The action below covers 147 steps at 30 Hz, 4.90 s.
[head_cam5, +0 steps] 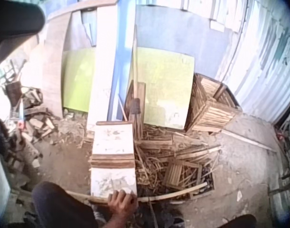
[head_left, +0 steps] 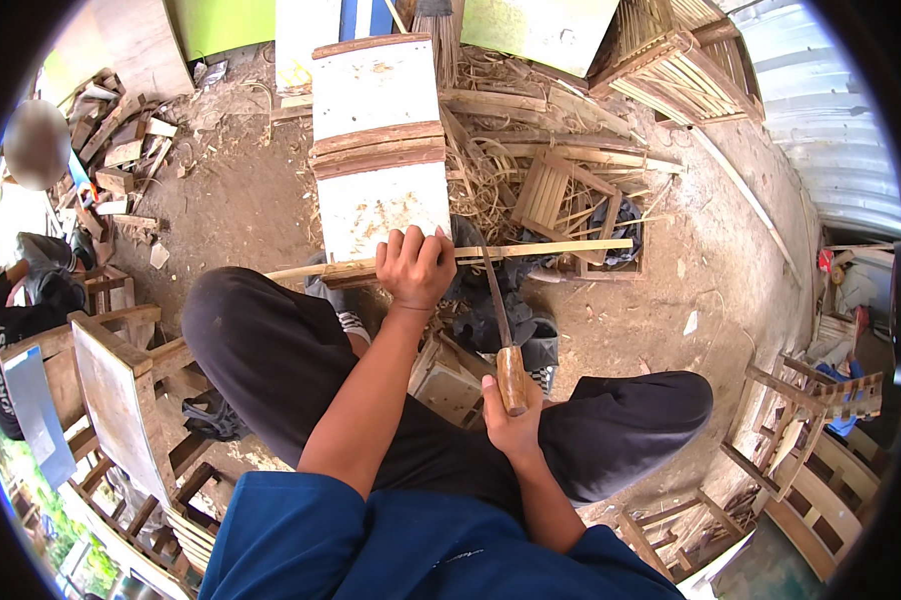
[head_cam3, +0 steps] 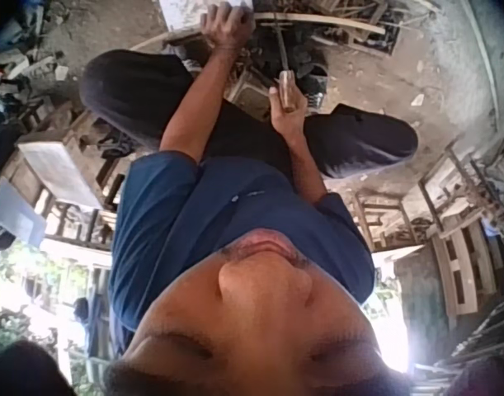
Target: The person sits on the floor and uses a knife to split and shape thin wooden sticks. They hold the sticks with one hand and carefully shave the wood with the other, producing thin shavings.
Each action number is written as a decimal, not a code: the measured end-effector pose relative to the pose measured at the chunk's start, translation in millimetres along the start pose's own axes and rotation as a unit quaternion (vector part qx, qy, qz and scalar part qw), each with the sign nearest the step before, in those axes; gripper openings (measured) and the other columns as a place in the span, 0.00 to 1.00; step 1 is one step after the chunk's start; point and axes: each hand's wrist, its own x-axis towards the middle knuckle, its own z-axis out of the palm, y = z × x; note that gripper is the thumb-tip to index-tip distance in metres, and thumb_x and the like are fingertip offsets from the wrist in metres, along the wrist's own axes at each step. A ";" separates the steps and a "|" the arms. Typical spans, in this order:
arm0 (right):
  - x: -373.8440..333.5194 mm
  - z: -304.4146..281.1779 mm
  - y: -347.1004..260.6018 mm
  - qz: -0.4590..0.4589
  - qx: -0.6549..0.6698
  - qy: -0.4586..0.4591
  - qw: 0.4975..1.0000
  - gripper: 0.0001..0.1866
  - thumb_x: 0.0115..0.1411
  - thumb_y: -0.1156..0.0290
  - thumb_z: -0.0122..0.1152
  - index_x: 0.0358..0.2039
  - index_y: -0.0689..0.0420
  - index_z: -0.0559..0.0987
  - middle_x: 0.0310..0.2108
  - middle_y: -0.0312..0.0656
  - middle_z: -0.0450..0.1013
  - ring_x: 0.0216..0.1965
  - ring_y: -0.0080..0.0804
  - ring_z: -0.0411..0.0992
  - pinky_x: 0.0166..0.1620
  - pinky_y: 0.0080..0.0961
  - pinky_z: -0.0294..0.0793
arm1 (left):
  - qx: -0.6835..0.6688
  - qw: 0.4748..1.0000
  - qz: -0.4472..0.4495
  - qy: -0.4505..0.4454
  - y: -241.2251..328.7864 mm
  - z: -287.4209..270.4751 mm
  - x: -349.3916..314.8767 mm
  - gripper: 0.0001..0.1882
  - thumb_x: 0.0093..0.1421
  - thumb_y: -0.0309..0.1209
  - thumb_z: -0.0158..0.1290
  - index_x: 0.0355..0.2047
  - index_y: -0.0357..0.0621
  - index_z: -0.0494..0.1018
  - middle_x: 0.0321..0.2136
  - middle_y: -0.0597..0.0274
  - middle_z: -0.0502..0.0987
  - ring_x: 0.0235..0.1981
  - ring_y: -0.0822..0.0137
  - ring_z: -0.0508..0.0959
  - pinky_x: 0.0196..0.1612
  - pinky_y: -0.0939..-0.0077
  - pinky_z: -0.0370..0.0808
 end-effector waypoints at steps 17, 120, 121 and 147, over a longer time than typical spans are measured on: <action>0.6 -7.1 14.4 -0.111 -0.047 -0.009 0.993 0.12 0.68 0.75 0.58 0.26 0.57 0.69 0.13 0.29 0.64 0.12 0.15 0.62 0.16 0.18 0.60 | -0.004 1.000 0.005 0.004 -0.4 0.1 1.1 0.20 0.50 0.23 0.62 0.15 0.50 0.59 0.17 0.64 0.62 0.20 0.60 0.66 0.24 0.63 0.58; 15.2 18.4 14.3 -0.192 -0.081 0.043 0.977 0.07 0.65 0.76 0.62 0.31 0.60 0.73 0.21 0.36 0.68 0.22 0.25 0.66 0.26 0.29 0.64 | 0.004 1.000 0.010 0.008 1.1 4.1 -3.2 0.20 0.51 0.25 0.62 0.13 0.50 0.61 0.18 0.64 0.64 0.20 0.59 0.66 0.24 0.63 0.56; 16.1 18.1 15.0 -0.240 -0.092 0.064 0.964 0.07 0.65 0.76 0.62 0.31 0.61 0.73 0.21 0.36 0.68 0.21 0.25 0.65 0.25 0.29 0.63 | 0.004 1.000 0.018 0.013 1.1 4.4 -3.4 0.20 0.51 0.25 0.62 0.13 0.50 0.61 0.18 0.64 0.64 0.20 0.59 0.66 0.24 0.63 0.56; 12.1 18.2 25.6 -0.243 -0.074 0.052 0.966 0.04 0.64 0.77 0.63 0.36 0.63 0.77 0.24 0.40 0.73 0.27 0.33 0.74 0.30 0.32 0.68 | 0.004 1.000 0.009 0.015 2.7 6.4 -2.7 0.20 0.51 0.24 0.62 0.13 0.51 0.61 0.17 0.65 0.63 0.20 0.59 0.66 0.23 0.63 0.55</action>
